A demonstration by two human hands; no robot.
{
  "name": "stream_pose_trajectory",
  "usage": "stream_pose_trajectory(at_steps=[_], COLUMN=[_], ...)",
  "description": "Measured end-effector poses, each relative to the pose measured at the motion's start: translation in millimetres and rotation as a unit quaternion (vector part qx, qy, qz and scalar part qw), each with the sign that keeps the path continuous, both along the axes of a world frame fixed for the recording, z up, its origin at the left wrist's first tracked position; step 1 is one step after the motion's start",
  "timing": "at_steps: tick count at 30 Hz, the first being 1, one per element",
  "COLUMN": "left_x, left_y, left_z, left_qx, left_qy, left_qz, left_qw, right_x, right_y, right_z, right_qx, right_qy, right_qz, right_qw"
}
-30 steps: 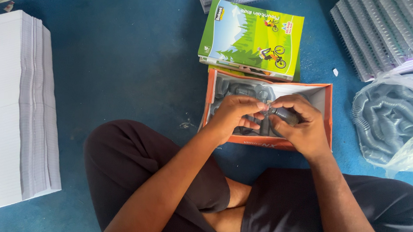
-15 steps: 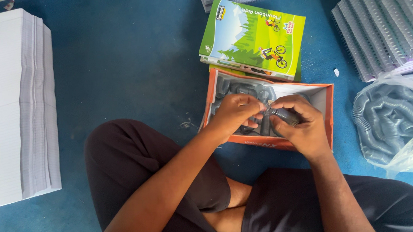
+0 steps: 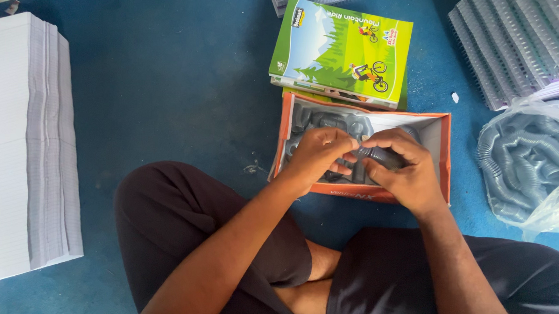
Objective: The person sits on the floor and repeatedly picks up gray corrugated plastic tubes from a box, cuts them with yellow-handled pliers, and places the cut pieces back into the box. The person handles the tubes one at a time throughout the clip.
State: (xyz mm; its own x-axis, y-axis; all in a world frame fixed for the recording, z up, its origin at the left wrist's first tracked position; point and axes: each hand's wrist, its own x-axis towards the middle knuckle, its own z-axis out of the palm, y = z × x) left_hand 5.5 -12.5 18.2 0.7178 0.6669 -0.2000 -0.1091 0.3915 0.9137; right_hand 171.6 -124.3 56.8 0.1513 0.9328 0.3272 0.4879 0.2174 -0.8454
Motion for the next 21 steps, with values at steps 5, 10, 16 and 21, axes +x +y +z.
stream_pose_trajectory(at_steps=[5, 10, 16, 21], left_x=[-1, 1, 1, 3], left_y=[1, -1, -3, -2], left_z=[3, 2, -5, -17], left_qx=[-0.008, 0.015, 0.063, 0.105], left_qy=[-0.009, 0.001, 0.012, 0.032], left_qz=[-0.009, -0.019, -0.017, 0.008], left_qw=[1.0, 1.0, 0.998, 0.994], right_x=[2, 6, -2, -7], right_y=[-1, -1, 5, 4], right_z=[-4, -11, -21, -15], right_qx=[-0.014, -0.026, -0.064, -0.087], right_qy=[0.044, 0.081, 0.165, 0.062], right_qz=[0.003, 0.02, 0.033, 0.002], right_qw=[0.999, 0.996, 0.984, 0.994])
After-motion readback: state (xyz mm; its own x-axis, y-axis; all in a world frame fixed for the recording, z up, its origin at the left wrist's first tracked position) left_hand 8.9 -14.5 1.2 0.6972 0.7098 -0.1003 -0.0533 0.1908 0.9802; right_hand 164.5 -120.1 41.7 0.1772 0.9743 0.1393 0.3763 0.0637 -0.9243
